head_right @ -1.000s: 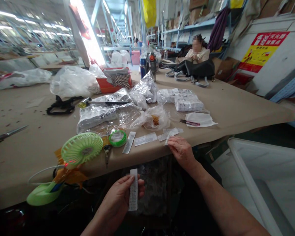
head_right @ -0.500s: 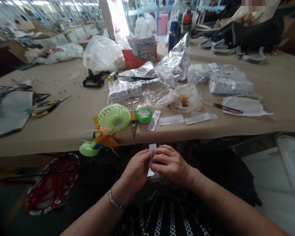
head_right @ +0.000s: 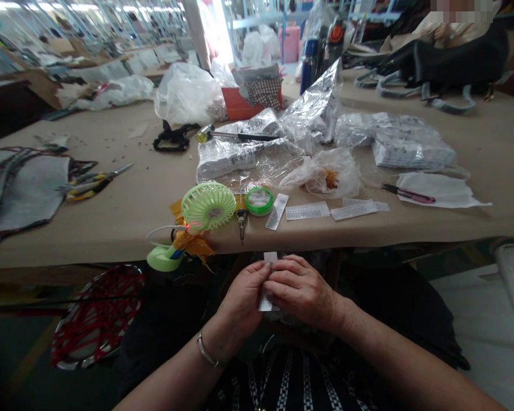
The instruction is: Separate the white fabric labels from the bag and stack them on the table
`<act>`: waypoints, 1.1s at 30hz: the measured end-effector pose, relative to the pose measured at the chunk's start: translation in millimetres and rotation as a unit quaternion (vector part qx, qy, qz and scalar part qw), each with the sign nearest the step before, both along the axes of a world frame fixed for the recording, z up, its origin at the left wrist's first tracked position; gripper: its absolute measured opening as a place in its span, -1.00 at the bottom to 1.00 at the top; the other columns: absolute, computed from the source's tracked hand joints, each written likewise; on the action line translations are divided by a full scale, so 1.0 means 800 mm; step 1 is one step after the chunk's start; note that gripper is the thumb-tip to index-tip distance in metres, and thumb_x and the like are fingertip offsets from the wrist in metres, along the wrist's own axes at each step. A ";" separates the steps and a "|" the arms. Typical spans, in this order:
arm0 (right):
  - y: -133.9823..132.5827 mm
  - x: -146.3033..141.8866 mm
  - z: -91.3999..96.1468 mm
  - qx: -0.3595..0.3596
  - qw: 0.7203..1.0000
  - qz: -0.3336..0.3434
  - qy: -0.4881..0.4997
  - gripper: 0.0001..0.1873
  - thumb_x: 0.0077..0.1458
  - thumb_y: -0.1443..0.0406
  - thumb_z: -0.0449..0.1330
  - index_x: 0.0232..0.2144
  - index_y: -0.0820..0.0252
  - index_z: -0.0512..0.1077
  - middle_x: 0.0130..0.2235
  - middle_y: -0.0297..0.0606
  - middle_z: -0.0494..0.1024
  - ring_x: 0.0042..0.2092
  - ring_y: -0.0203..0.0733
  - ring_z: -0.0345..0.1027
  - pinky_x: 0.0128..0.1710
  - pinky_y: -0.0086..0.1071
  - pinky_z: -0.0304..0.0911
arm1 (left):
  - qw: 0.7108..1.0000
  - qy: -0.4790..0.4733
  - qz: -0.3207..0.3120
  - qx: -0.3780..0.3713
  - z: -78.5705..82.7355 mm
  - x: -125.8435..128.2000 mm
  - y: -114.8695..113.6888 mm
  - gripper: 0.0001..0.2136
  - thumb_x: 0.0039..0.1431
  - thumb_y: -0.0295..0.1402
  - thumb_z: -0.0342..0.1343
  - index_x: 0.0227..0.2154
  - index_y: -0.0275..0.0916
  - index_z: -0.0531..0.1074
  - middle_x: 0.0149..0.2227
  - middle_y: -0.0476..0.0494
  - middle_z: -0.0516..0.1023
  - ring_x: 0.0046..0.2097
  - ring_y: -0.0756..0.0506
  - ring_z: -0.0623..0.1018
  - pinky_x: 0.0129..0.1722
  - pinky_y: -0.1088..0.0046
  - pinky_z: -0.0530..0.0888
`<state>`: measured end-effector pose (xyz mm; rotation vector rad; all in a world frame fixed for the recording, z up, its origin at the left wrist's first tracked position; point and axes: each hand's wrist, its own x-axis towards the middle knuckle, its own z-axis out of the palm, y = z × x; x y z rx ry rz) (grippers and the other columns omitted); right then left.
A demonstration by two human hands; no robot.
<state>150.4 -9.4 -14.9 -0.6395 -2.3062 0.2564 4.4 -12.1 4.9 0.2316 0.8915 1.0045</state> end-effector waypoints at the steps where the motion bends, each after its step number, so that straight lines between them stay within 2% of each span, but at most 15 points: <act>1: 0.000 0.000 0.001 -0.028 0.999 -0.008 0.033 -0.77 0.05 0.32 0.18 -0.18 0.18 0.39 -0.20 -0.20 0.51 -0.02 -0.12 0.28 0.01 -0.15 0.19 | 1.000 0.002 -0.006 0.003 0.001 -0.002 -0.001 -0.82 -0.14 -0.41 0.27 -0.48 -0.38 0.41 -0.55 -0.07 0.48 -0.54 0.07 0.43 -0.55 0.62 0.32; 3: 0.001 0.002 0.004 -0.115 0.984 -0.057 0.121 -0.77 0.03 0.30 0.19 -0.20 0.18 0.38 -0.19 -0.17 0.47 -0.04 -0.11 0.29 -0.02 -0.18 0.23 | 0.999 0.006 -0.031 0.003 0.004 -0.006 -0.003 -0.82 -0.07 -0.37 0.22 -0.41 -0.37 0.42 -0.55 -0.07 0.47 -0.55 0.04 0.45 -0.54 0.58 0.36; 5: 0.006 0.002 0.006 -0.259 0.939 -0.105 0.202 -0.78 0.04 0.29 0.18 -0.21 0.18 0.37 -0.20 -0.19 0.46 -0.10 -0.15 0.33 -0.09 -0.24 0.28 | 0.998 0.021 -0.064 -0.002 0.009 -0.009 -0.005 -0.82 0.00 -0.33 0.16 -0.36 -0.35 0.41 -0.53 -0.08 0.48 -0.55 0.02 0.46 -0.53 0.51 0.40; 7: 0.015 0.003 0.005 -0.440 0.860 -0.080 0.246 -0.71 0.03 0.27 0.18 -0.15 0.17 0.35 -0.22 -0.23 0.47 -0.20 -0.23 0.37 -0.19 -0.33 0.32 | 0.995 0.035 -0.091 -0.002 0.014 -0.011 -0.009 -0.83 0.04 -0.32 0.13 -0.36 -0.35 0.40 -0.51 -0.09 0.48 -0.56 0.02 0.46 -0.53 0.50 0.42; 9: 0.023 0.002 0.001 -0.591 0.765 0.017 0.256 -0.63 0.00 0.26 0.21 -0.10 0.19 0.34 -0.24 -0.25 0.48 -0.29 -0.29 0.39 -0.28 -0.41 0.34 | 0.993 0.035 -0.112 0.006 0.016 -0.013 -0.013 -0.83 0.05 -0.32 0.12 -0.37 -0.35 0.39 -0.51 -0.09 0.47 -0.56 0.03 0.46 -0.54 0.52 0.41; 10: 0.026 0.001 -0.002 -0.637 0.723 0.064 0.257 -0.62 -0.01 0.28 0.22 -0.10 0.21 0.35 -0.24 -0.25 0.48 -0.33 -0.32 0.38 -0.31 -0.44 0.33 | 0.992 0.033 -0.122 0.006 0.016 -0.013 -0.015 -0.83 0.04 -0.32 0.13 -0.37 -0.35 0.39 -0.52 -0.09 0.46 -0.57 0.03 0.45 -0.55 0.53 0.40; 13: 0.032 -0.003 -0.009 -0.700 0.642 0.162 0.268 -0.64 -0.04 0.30 0.24 -0.14 0.27 0.38 -0.31 -0.27 0.48 -0.46 -0.42 0.32 -0.39 -0.50 0.31 | 0.989 0.026 -0.148 0.012 0.015 -0.016 -0.019 -0.79 0.03 -0.30 0.15 -0.36 -0.36 0.39 -0.54 -0.09 0.46 -0.60 0.05 0.42 -0.58 0.55 0.37; 15: 0.034 -0.006 -0.013 -0.712 0.612 0.199 0.280 -0.65 -0.04 0.27 0.25 -0.17 0.28 0.38 -0.36 -0.30 0.48 -0.52 -0.45 0.27 -0.45 -0.52 0.28 | 0.987 0.024 -0.156 0.023 0.014 -0.018 -0.020 -0.78 0.03 -0.28 0.14 -0.32 -0.34 0.39 -0.54 -0.08 0.46 -0.60 0.06 0.42 -0.58 0.56 0.36; 17: 0.035 -0.009 -0.016 -0.712 0.600 0.217 0.292 -0.67 -0.06 0.25 0.27 -0.21 0.28 0.39 -0.33 -0.27 0.48 -0.49 -0.43 0.29 -0.47 -0.52 0.28 | 0.986 0.028 -0.161 0.030 0.013 -0.019 -0.021 -0.78 0.04 -0.28 0.13 -0.30 -0.33 0.39 -0.53 -0.07 0.46 -0.59 0.06 0.43 -0.57 0.56 0.36; 21: 0.037 -0.012 -0.017 -0.703 0.618 0.211 0.283 -0.69 -0.07 0.25 0.28 -0.25 0.28 0.41 -0.17 -0.17 0.46 -0.36 -0.35 0.36 -0.38 -0.47 0.30 | 0.985 0.051 -0.163 0.027 0.010 -0.021 -0.021 -0.81 0.05 -0.30 0.11 -0.33 -0.33 0.39 -0.53 -0.07 0.46 -0.60 0.06 0.42 -0.58 0.57 0.35; 23: 0.036 -0.013 -0.013 -0.688 0.646 0.190 0.269 -0.65 -0.04 0.25 0.26 -0.17 0.26 0.39 -0.17 -0.18 0.47 -0.35 -0.35 0.37 -0.36 -0.45 0.31 | 0.986 0.058 -0.152 0.028 0.009 -0.021 -0.020 -0.82 0.05 -0.30 0.11 -0.35 -0.33 0.38 -0.54 -0.06 0.45 -0.60 0.06 0.41 -0.59 0.57 0.33; 25: 0.033 -0.014 -0.006 -0.642 0.706 0.139 0.266 -0.59 -0.01 0.26 0.23 -0.08 0.20 0.34 -0.13 -0.19 0.47 -0.30 -0.32 0.39 -0.30 -0.42 0.32 | 0.988 0.068 -0.133 0.028 0.009 -0.022 -0.020 -0.83 0.04 -0.30 0.12 -0.39 -0.34 0.39 -0.54 -0.06 0.45 -0.59 0.07 0.41 -0.58 0.58 0.33; 29: 0.024 -0.016 0.010 -0.421 0.887 -0.018 0.190 -0.64 0.04 0.27 0.18 -0.07 0.17 0.36 -0.09 -0.17 0.44 -0.09 -0.19 0.35 -0.08 -0.29 0.27 | 0.991 0.077 -0.105 0.030 0.008 -0.026 -0.017 -0.81 0.02 -0.28 0.14 -0.43 -0.34 0.40 -0.53 -0.06 0.45 -0.58 0.07 0.41 -0.56 0.58 0.34; 31: 0.020 -0.017 0.014 -0.318 0.938 -0.059 0.126 -0.68 0.07 0.28 0.15 -0.09 0.19 0.38 -0.11 -0.16 0.44 -0.07 -0.17 0.33 -0.04 -0.27 0.25 | 0.992 0.078 -0.096 0.035 0.007 -0.029 -0.016 -0.80 0.01 -0.26 0.15 -0.44 -0.34 0.40 -0.54 -0.05 0.45 -0.58 0.07 0.41 -0.56 0.57 0.35; 33: 0.017 -0.018 0.014 -0.270 0.957 -0.070 0.085 -0.70 0.10 0.27 0.12 -0.09 0.19 0.38 -0.11 -0.15 0.44 -0.07 -0.17 0.33 -0.06 -0.29 0.26 | 0.992 0.084 -0.088 0.039 0.005 -0.030 -0.016 -0.79 0.01 -0.26 0.15 -0.43 -0.34 0.41 -0.54 -0.05 0.44 -0.58 0.07 0.41 -0.56 0.56 0.35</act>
